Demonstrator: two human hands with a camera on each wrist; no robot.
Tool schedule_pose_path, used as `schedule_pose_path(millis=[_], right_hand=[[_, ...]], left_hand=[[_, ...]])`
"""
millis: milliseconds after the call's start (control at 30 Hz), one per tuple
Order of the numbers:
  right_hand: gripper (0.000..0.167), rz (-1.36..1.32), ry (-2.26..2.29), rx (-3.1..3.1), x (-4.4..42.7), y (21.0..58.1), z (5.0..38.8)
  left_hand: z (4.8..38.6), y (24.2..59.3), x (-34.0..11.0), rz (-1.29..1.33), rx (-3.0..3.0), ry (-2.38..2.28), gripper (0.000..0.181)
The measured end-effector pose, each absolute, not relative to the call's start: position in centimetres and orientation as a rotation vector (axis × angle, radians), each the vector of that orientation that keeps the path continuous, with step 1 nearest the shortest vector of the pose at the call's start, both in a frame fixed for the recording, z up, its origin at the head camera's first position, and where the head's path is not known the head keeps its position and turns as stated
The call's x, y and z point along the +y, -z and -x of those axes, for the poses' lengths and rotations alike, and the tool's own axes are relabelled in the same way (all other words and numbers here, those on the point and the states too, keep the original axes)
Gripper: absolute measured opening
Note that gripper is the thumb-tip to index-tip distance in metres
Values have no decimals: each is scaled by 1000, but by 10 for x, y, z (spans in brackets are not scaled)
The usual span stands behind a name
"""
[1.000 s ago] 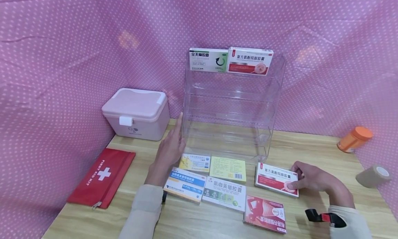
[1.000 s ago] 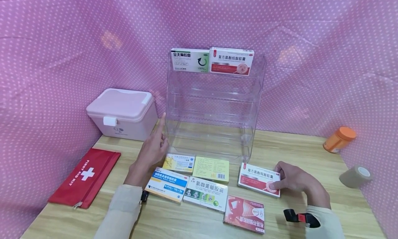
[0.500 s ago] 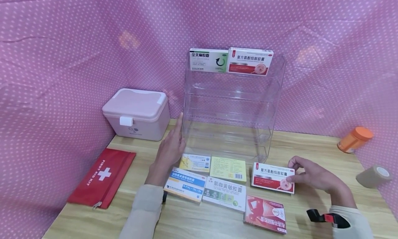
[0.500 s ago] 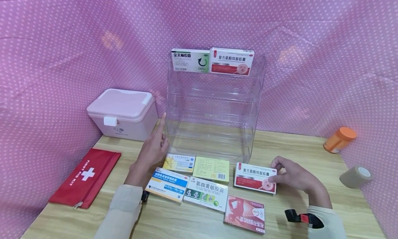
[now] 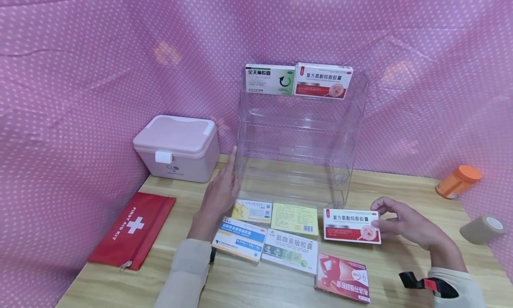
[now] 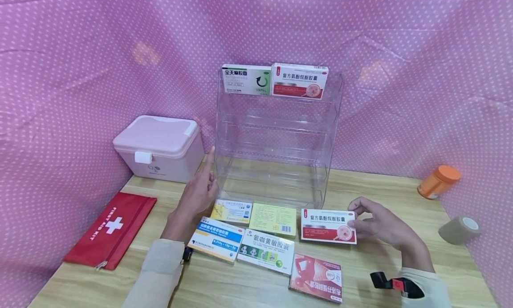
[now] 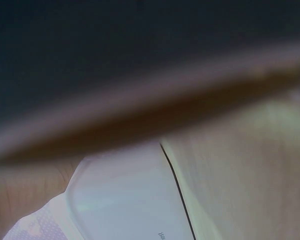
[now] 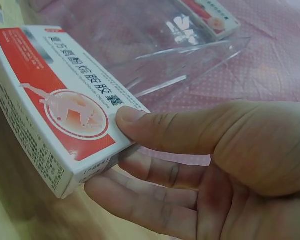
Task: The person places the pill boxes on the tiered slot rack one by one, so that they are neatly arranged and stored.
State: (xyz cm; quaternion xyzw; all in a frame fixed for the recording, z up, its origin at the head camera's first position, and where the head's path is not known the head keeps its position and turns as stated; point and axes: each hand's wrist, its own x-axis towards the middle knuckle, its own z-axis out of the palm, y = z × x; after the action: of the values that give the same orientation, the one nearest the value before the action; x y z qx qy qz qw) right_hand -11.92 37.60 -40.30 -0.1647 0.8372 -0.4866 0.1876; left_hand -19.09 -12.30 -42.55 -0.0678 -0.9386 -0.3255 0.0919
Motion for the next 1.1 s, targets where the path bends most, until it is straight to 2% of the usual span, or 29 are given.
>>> schedule_pose_path(millis=[633,800,1100], right_hand=[[34,589,1536,2551,342,381,120],[35,520,1486,2720,328,371,121],[38,421,1519,3097,290,333,158]], left_hand=[[190,424,-123,177,-2803,973,111],[191,425,-122,222,-2797,938,110],[190,425,-121,224,-2777,918,112]])
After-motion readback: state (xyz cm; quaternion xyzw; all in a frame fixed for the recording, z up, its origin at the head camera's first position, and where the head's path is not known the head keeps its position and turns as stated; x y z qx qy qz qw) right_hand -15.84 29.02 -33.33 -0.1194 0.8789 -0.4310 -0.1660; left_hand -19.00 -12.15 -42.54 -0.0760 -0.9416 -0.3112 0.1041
